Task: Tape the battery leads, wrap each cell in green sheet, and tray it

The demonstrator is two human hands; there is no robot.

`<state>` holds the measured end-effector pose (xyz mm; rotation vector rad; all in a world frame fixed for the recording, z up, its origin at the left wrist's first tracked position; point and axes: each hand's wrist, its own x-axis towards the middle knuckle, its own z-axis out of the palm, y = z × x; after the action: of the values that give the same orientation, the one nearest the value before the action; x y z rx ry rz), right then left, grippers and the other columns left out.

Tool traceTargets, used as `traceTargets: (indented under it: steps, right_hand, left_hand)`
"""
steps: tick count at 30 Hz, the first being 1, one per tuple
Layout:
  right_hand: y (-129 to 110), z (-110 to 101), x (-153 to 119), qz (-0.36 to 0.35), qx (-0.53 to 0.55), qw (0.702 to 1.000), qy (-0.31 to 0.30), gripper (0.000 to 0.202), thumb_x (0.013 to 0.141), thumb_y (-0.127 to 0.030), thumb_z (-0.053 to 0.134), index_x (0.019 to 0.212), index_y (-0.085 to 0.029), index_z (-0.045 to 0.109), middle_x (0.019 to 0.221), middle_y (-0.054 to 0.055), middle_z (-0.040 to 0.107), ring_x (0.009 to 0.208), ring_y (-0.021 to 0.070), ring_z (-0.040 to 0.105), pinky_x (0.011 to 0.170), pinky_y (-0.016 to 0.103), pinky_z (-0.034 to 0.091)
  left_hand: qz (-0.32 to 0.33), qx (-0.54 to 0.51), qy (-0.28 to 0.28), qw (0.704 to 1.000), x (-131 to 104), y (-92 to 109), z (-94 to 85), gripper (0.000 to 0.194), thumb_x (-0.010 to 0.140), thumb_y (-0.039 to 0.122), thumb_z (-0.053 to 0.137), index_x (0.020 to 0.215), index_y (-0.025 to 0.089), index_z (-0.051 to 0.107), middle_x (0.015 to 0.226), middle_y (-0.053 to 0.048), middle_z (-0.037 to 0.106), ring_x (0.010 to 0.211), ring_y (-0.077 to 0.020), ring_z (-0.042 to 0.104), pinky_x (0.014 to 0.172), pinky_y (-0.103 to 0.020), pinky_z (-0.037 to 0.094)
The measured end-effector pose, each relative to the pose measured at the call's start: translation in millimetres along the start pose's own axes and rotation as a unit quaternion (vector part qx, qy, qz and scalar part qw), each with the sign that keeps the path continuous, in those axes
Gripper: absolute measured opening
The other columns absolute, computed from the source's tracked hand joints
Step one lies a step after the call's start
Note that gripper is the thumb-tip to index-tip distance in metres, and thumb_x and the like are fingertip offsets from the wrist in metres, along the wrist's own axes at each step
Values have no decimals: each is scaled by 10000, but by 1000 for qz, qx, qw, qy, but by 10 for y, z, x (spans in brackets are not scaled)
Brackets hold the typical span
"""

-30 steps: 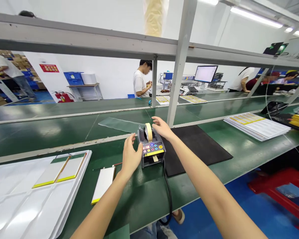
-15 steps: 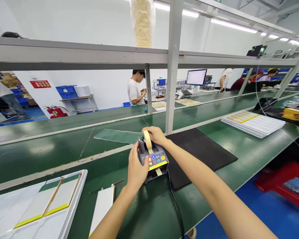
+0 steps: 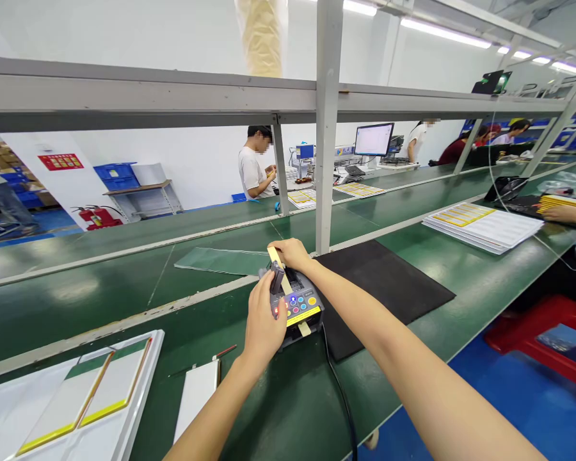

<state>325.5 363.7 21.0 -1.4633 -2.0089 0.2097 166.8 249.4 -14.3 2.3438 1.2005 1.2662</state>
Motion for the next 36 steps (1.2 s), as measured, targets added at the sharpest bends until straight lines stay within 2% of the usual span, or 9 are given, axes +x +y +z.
traceTargets:
  steps: [5, 9, 17, 21, 27, 31, 33, 36]
  right_hand:
    - [58, -4, 81, 1, 13, 997, -75, 218, 890, -320, 555, 989, -138, 622, 1007, 40, 640, 877, 176, 621, 774, 346, 527]
    - [120, -6, 150, -6, 29, 993, -111, 229, 877, -330, 572, 936, -118, 635, 964, 23, 648, 831, 178, 629, 715, 313, 538]
    - [37, -50, 76, -31, 44, 998, -40, 244, 908, -347, 521, 978, -142, 634, 994, 48, 664, 928, 179, 622, 860, 391, 490]
    - [18, -43, 95, -26, 52, 997, -46, 233, 903, -340, 531, 959, -140, 637, 972, 44, 665, 910, 177, 624, 850, 387, 493]
    - [71, -40, 104, -10, 90, 992, -89, 215, 880, -319, 573, 972, -135, 632, 987, 39, 655, 910, 188, 627, 826, 378, 512]
    - [62, -21, 79, 8, 139, 986, -90, 214, 879, -280, 579, 1040, -143, 610, 1066, 55, 631, 959, 194, 612, 856, 402, 505]
    - [60, -28, 30, 31, 172, 982, -69, 260, 883, -268, 574, 1114, -150, 574, 1107, 67, 611, 967, 194, 608, 852, 409, 510]
    - [96, -111, -195, 89, 215, 972, 4, 323, 885, -263, 568, 1186, -155, 522, 1152, 81, 581, 992, 207, 595, 862, 429, 503]
  left_hand:
    - [51, 38, -45, 997, 21, 6, -33, 442, 876, 147, 376, 1313, 200, 418, 1330, -92, 508, 1246, -239, 433, 1054, -464, 370]
    - [96, 82, -85, 988, 66, 12, -71, 433, 850, 111, 370, 1264, 152, 490, 1314, -108, 534, 1226, -250, 450, 1056, -460, 363]
    - [126, 135, -128, 974, 118, 41, -78, 410, 828, 105, 381, 1193, 123, 567, 1257, -138, 583, 1177, -290, 495, 1026, -493, 380]
    - [130, 146, -140, 971, 144, 73, -91, 399, 843, 120, 372, 1191, 128, 567, 1252, -138, 589, 1170, -287, 506, 1023, -482, 378]
    - [137, 134, -153, 969, 182, 120, -138, 373, 898, 306, 409, 1200, 148, 561, 1205, -135, 615, 1121, -286, 531, 1017, -474, 360]
    - [129, 104, -157, 974, 198, 135, -93, 357, 882, 306, 436, 1165, 151, 587, 1171, -139, 631, 1122, -298, 527, 1023, -477, 341]
    - [115, 80, -155, 978, 202, 141, -83, 361, 863, 320, 469, 1150, 142, 596, 1179, -147, 627, 1143, -306, 513, 1048, -481, 310]
    - [73, 25, -147, 986, 133, 141, -170, 343, 853, 339, 486, 1129, 173, 605, 1201, -118, 619, 1171, -289, 498, 1088, -471, 257]
